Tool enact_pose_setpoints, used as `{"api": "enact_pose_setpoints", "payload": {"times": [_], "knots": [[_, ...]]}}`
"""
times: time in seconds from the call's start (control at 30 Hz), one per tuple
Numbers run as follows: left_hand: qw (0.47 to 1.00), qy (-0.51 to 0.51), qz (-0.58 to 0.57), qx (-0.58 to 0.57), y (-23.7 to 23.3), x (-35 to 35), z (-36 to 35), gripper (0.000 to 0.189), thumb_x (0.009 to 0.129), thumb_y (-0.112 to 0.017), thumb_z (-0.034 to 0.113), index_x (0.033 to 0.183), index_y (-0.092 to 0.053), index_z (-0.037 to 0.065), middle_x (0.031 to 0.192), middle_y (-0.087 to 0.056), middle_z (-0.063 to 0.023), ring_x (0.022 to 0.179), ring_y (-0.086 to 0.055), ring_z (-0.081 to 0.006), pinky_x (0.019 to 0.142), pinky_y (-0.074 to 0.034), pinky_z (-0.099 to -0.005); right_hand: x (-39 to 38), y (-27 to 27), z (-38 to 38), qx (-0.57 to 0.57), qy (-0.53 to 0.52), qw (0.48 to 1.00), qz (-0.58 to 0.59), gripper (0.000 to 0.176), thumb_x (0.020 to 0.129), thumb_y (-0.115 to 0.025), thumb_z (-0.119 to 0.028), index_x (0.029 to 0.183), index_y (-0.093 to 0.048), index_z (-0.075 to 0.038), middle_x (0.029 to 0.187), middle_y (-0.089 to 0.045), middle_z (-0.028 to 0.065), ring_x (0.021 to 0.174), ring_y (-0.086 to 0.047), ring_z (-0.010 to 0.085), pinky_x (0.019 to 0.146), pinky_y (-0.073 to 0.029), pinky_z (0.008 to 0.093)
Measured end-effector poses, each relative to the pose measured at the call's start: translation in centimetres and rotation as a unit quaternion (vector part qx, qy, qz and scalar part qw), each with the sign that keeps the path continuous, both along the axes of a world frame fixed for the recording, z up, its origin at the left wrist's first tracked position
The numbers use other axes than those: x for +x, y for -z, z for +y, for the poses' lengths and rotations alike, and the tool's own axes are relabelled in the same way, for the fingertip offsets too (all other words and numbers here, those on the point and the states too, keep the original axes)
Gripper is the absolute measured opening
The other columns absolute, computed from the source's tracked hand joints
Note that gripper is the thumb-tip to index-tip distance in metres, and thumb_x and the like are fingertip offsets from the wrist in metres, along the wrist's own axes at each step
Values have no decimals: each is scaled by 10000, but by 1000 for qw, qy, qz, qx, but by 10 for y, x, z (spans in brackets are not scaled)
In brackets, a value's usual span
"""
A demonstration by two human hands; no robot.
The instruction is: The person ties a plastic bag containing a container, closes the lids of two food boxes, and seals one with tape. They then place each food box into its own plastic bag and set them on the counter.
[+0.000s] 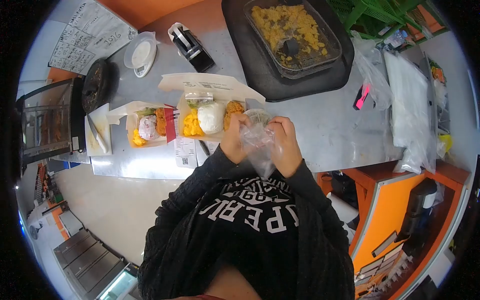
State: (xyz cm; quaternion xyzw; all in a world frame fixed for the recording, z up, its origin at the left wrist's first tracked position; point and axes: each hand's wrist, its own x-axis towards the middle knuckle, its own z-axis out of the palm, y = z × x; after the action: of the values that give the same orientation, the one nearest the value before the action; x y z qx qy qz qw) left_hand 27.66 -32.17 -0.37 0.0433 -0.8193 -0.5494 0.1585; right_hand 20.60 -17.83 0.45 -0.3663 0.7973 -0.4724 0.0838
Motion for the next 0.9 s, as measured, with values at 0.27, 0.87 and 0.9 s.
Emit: {"api": "enact_pose_setpoints", "payload": {"times": [0.27,0.87,0.9], "knots": [[991,127,-7,51,-1,1,-11,192,637,-612,43,829,-601,38,838,-506,-110,788,-510,-251,710,-408,-291,-9,-3,25,-56,-147,973,-167,78,836,-484,-76,864,-463,-6,924,-480,109,784,-471,207,715,-398,288],[914,-293,-17,-280,24,56,-100,508,685,-627,68,1156,-439,41,1119,-475,-173,1022,-455,-321,870,-347,-398,3,-7,-10,36,-76,994,63,469,566,-746,-110,1002,-573,-91,1285,-326,230,1174,-355,374,955,-329,387],[895,-331,-41,-297,40,63,-104,526,704,-614,61,1189,-413,32,1149,-456,-192,1047,-445,-326,888,-342,-400,6,2,-15,39,-88,994,42,510,538,-755,-106,1017,-580,-103,1311,-297,234,1203,-329,387,972,-317,391]]}}
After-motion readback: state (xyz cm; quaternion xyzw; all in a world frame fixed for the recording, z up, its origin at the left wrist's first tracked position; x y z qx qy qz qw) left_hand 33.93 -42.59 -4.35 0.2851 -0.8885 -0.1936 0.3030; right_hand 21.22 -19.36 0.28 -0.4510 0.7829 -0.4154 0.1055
